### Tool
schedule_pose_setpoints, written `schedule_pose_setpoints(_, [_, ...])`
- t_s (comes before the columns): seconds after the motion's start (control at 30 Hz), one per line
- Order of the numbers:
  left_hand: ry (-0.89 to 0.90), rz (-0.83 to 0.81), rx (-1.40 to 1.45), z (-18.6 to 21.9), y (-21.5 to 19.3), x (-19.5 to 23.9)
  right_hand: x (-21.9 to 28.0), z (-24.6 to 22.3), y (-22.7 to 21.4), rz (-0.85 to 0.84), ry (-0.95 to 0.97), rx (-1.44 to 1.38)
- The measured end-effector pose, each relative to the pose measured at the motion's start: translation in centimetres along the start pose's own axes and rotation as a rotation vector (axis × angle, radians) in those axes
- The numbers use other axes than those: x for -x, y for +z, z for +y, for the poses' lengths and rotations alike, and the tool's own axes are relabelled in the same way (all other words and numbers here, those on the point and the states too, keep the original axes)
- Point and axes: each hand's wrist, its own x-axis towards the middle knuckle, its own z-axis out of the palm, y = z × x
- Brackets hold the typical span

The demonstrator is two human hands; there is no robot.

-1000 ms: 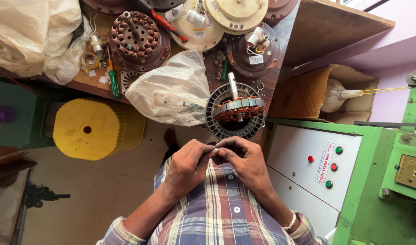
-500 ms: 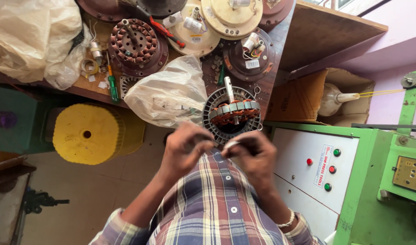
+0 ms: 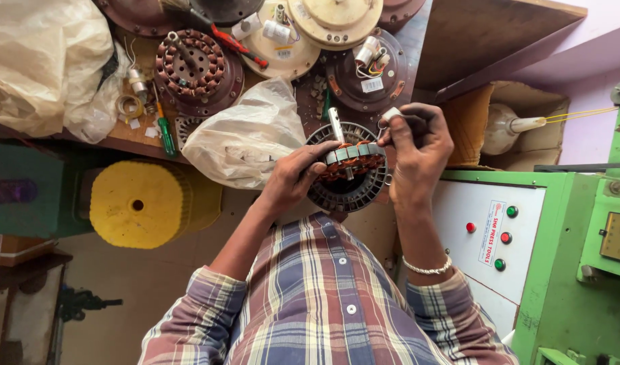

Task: The person assembles a motor stator by inserting small white insulating pieces into slots between copper windings. They repeatedly pick pieces from a plastic bag, place them into the stator, and occasionally use a screwdriver to adjust the components. The stator is held and rotated as needed during the process.

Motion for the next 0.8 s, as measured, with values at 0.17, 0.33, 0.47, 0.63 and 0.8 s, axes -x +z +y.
schedule_pose_setpoints(0.17, [0.035,0.075,-0.081,0.3,0.7,0.3,-0.5,0.8,1.5,-0.061,0.036,0.037])
schedule_pose_setpoints(0.33, [-0.067,0.121,-0.296,1.1,1.5,0.4,-0.8,1.0,2.8,-0.046,0.088,0.189])
schedule_pose_setpoints(0.47, [-0.075,0.137,-0.297,1.5,1.7,0.7,-1.4,1.2,2.8,-0.019,0.102,0.175])
schedule_pose_setpoints(0.63, [-0.005,0.177,-0.161,1.7,0.9,1.1,-1.7,1.6,1.3,-0.041,0.157,0.001])
schedule_pose_setpoints(0.8, [0.030,0.142,-0.187,1.3,2.0,1.2,-0.5,1.3,-1.6,-0.031,0.158,-0.126])
